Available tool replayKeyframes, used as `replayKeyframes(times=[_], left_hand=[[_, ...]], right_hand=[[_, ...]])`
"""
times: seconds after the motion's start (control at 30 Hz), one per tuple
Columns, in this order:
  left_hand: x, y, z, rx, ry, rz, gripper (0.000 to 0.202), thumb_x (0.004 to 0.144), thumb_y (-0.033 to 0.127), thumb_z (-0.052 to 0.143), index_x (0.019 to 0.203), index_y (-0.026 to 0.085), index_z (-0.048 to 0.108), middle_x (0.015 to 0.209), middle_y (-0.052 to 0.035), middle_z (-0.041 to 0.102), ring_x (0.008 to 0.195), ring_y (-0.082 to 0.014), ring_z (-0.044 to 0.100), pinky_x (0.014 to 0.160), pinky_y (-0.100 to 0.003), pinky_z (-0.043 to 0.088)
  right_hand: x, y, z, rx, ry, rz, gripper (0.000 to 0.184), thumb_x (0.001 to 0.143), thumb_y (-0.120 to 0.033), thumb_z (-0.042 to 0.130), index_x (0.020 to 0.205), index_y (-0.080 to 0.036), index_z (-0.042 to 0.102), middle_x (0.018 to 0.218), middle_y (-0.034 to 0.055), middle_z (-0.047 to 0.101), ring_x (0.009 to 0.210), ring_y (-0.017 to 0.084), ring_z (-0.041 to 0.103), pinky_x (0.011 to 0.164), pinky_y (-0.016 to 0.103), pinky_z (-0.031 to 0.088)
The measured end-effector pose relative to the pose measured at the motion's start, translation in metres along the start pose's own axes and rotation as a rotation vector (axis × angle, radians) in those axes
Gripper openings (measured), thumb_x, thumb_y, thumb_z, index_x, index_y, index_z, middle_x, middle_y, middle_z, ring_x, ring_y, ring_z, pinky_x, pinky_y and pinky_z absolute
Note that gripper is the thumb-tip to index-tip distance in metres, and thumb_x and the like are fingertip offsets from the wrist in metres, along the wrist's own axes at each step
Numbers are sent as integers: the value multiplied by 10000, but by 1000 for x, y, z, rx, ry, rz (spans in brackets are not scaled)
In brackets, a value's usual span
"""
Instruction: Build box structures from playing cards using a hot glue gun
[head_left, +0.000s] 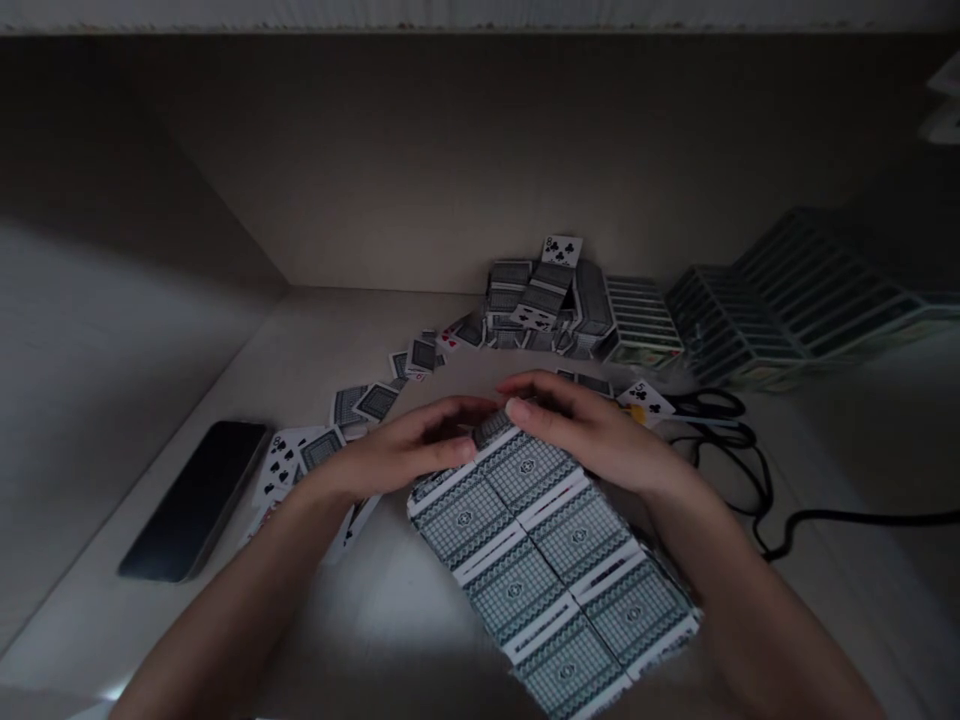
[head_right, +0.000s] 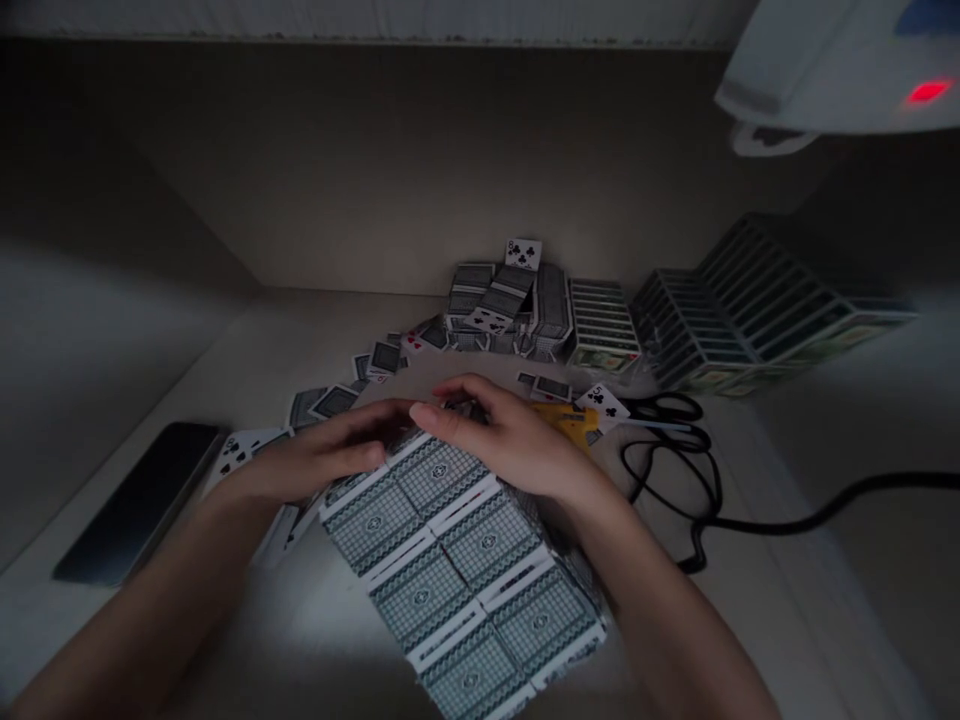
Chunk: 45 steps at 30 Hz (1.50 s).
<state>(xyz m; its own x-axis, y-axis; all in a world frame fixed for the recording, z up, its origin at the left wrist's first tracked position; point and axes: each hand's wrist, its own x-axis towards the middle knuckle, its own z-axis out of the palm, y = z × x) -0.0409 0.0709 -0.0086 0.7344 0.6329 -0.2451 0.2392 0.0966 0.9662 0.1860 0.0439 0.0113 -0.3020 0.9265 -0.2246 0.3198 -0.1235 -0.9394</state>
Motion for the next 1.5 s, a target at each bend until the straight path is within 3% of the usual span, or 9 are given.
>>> replayKeyframes(times=[0.2, 0.33, 0.53, 0.8, 0.93, 1.13, 1.2, 1.37, 1.5], left_hand=[[0, 14, 8, 11, 66, -15, 465, 820, 371, 635, 1259, 254, 539, 1345, -64, 542, 1230, -256, 505, 1009, -397, 426], [-1, 16, 14, -36, 122, -9, 518, 821, 350, 636, 1298, 210, 490, 1324, -90, 555, 1211, -248, 521, 999, -383, 433], [-2, 12, 14, -85, 78, -21, 571, 847, 355, 608, 1364, 235, 398, 1264, -93, 593, 1163, -257, 558, 921, -383, 479], [-1, 9, 3, -13, 27, -43, 507, 836, 390, 616, 1302, 253, 471, 1374, -82, 499, 1227, -257, 502, 992, -412, 451], [-7, 11, 3, 84, 88, 1, 526, 828, 385, 633, 1314, 274, 465, 1393, -70, 479, 1223, -253, 504, 991, -409, 459], [-21, 24, 10, 399, 270, 42, 492, 811, 408, 649, 1276, 335, 506, 1345, -9, 523, 1230, -242, 488, 1035, -406, 413], [-23, 24, 8, 413, 244, 48, 489, 810, 405, 652, 1273, 345, 506, 1334, 2, 532, 1223, -232, 495, 1024, -387, 424], [-17, 18, -4, 190, -13, 52, 422, 855, 420, 591, 1249, 285, 526, 1311, -40, 554, 1143, -223, 565, 931, -349, 491], [-11, 17, -3, 82, -31, 8, 511, 857, 433, 582, 1322, 258, 460, 1374, -69, 508, 1222, -237, 511, 982, -373, 459]], right_hand=[[0, 0, 1, -8, -2, -4, 460, 776, -611, 586, 1101, -287, 611, 1127, 31, 643, 1044, 239, 584, 856, 350, 459], [1, 0, 4, -7, 8, -41, 444, 785, -605, 579, 1084, -281, 624, 1107, 32, 647, 1049, 237, 577, 878, 360, 446], [3, 2, 5, -7, 0, -61, 441, 797, -605, 560, 1075, -270, 630, 1041, 24, 660, 993, 222, 591, 839, 342, 458], [0, -1, 1, 37, -48, -18, 350, 790, -575, 591, 954, -272, 650, 989, 8, 671, 936, 207, 615, 765, 301, 474], [-1, -3, 1, 30, -35, -9, 319, 799, -549, 597, 947, -271, 648, 987, 4, 672, 936, 206, 616, 771, 304, 467], [-6, -7, 1, -22, -34, -18, 286, 806, -532, 602, 959, -297, 659, 1044, 2, 671, 998, 224, 611, 768, 305, 477], [-8, -9, 1, -26, -50, -2, 304, 810, -545, 589, 982, -304, 658, 1039, 3, 673, 974, 222, 620, 730, 300, 485], [-12, -13, 1, -37, -78, 3, 374, 803, -563, 586, 1045, -283, 641, 1052, 18, 667, 949, 208, 624, 715, 290, 480], [-11, -13, 1, -33, -89, -30, 355, 817, -526, 591, 1058, -270, 637, 1087, 19, 658, 995, 201, 609, 783, 290, 466]])
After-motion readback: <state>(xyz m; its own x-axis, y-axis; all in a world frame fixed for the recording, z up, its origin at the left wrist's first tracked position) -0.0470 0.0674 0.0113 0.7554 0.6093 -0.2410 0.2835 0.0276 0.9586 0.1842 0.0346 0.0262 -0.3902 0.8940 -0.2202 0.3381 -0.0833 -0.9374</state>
